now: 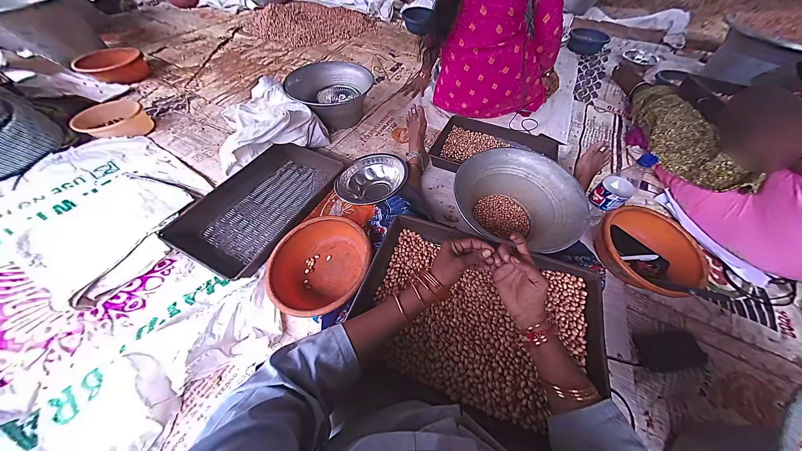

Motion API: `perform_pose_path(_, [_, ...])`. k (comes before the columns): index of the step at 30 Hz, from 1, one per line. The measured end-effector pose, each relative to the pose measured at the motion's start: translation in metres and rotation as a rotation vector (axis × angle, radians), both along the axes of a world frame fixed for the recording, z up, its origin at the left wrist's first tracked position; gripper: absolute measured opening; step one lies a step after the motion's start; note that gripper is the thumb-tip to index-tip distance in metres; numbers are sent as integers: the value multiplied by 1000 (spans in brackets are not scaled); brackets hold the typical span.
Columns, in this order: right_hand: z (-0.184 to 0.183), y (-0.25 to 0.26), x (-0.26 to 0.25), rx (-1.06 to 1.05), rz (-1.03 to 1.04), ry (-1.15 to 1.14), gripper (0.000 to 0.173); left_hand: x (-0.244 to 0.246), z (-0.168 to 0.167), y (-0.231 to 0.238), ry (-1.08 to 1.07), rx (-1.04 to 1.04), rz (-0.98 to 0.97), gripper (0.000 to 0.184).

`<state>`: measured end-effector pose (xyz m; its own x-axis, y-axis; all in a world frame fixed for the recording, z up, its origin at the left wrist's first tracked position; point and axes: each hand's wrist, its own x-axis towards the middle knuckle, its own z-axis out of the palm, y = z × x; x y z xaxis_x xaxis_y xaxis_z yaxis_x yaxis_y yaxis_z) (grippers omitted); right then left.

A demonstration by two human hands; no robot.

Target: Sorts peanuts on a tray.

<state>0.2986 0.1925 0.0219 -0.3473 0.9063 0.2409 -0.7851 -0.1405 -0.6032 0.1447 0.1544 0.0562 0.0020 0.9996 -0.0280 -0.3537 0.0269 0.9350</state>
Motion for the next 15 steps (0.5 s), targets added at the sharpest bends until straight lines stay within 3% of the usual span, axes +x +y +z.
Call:
perform_pose_path(5, [-2, -3, -2, -70, 35, 40, 29, 4, -5, -3, 215, 174, 78, 7])
perform_pose_path(15, [-1, -7, -4, -163, 33, 113, 34, 9, -7, -7, 442, 273, 146, 8])
